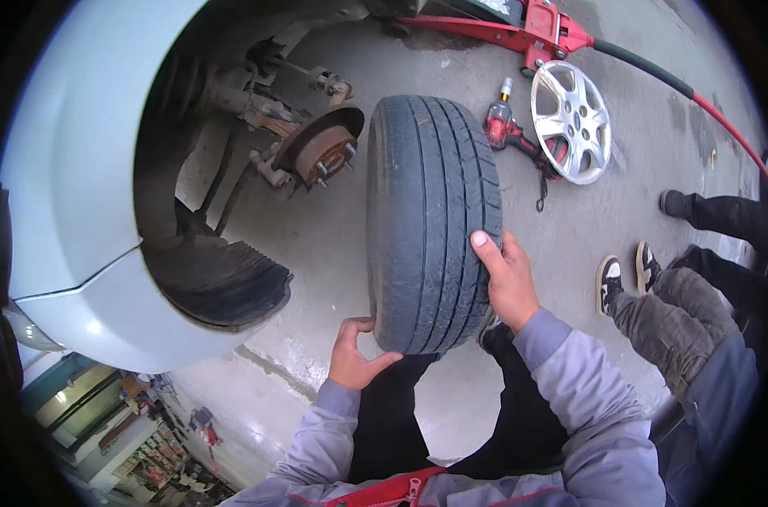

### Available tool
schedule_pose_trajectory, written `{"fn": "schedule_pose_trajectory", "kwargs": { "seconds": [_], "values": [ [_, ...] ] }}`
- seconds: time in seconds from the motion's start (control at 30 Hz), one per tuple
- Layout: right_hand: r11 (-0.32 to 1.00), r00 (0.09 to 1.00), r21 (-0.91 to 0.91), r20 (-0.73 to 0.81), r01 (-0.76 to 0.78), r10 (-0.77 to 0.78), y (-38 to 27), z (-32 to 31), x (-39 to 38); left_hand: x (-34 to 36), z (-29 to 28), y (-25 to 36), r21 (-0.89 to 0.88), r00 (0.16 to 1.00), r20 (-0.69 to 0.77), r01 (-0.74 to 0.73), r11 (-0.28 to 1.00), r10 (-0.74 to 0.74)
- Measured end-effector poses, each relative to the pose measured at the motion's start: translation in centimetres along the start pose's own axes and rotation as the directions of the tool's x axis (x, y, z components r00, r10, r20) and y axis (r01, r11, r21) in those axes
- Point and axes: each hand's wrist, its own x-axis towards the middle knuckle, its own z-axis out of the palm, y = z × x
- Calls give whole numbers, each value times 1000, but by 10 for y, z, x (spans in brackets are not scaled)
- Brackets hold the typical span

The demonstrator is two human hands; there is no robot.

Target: The person uses a cordless impact wrench to remove lug nuts from a car wheel, then removes the hubcap and tire. The tire is rolled across the garage floor and sprayed with a cleaning solution from a pressure sprayer.

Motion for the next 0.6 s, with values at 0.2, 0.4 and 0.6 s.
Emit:
{"fn": "schedule_pose_trajectory", "kwargs": {
  "seconds": [0.2,0.4,0.6],
  "values": [
    [994,976,-99,209,-37,57,28,-38,-40,-4,-30,39,133,942,277,158,978,-190],
    [942,945,101,116,-319,307,46,-56,-35,43,-24,85,-263,929,118,369,891,-350],
    [923,967,297,11,-245,253,63,-57,-67,58,31,133,-493,863,297,506,708,-409]
  ]
}}
